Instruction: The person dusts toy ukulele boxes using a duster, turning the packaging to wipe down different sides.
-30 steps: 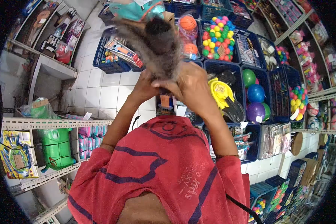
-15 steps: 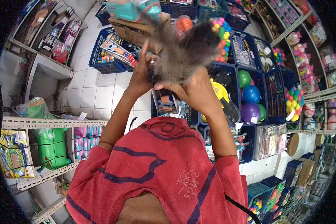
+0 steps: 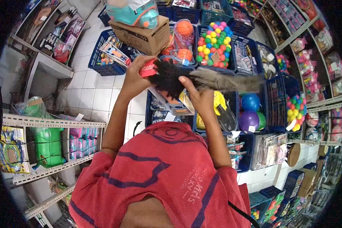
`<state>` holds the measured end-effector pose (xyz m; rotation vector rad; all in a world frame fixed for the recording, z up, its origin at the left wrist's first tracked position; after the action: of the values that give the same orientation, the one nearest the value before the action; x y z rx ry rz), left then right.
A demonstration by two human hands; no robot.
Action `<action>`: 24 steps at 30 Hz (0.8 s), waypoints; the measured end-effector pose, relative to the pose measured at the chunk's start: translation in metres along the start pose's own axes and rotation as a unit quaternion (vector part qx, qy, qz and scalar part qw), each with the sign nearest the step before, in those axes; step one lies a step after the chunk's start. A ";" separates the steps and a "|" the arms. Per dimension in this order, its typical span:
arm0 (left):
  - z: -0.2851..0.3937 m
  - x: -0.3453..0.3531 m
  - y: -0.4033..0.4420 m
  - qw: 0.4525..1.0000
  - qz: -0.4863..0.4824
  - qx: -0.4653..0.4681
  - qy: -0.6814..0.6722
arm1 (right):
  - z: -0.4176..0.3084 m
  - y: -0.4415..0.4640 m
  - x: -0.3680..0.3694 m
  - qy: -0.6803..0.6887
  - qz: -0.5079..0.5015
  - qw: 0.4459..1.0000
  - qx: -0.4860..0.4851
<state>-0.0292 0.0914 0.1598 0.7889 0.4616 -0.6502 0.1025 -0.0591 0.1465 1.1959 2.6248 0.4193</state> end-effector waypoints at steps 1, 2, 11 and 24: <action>-0.006 0.004 -0.001 1.000 -0.005 -0.020 -0.013 | 0.008 0.002 -0.004 -0.026 -0.004 1.000 0.001; -0.004 0.002 -0.002 0.999 0.014 -0.028 -0.018 | 0.017 0.004 -0.008 -0.052 -0.008 0.999 0.003; 0.000 0.013 -0.030 0.976 0.171 -0.096 -0.096 | 0.007 -0.003 -0.012 0.016 -0.047 0.991 0.127; 0.047 0.016 -0.060 0.947 0.320 -0.008 0.028 | 0.110 -0.009 -0.011 0.367 0.114 0.846 0.370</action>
<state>-0.0524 0.0176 0.1496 0.8829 0.2358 -0.0181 0.1380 -0.0554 0.0416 1.8864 3.4800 -0.2066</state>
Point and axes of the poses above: each hand's wrist, its own y-axis towards the middle knuckle, its own x-axis out of the palm, z = x × y, the point moved 6 cm from there along y, towards the middle knuckle, and after that the axes turned 8 degrees about y, right-handed, at the moved point
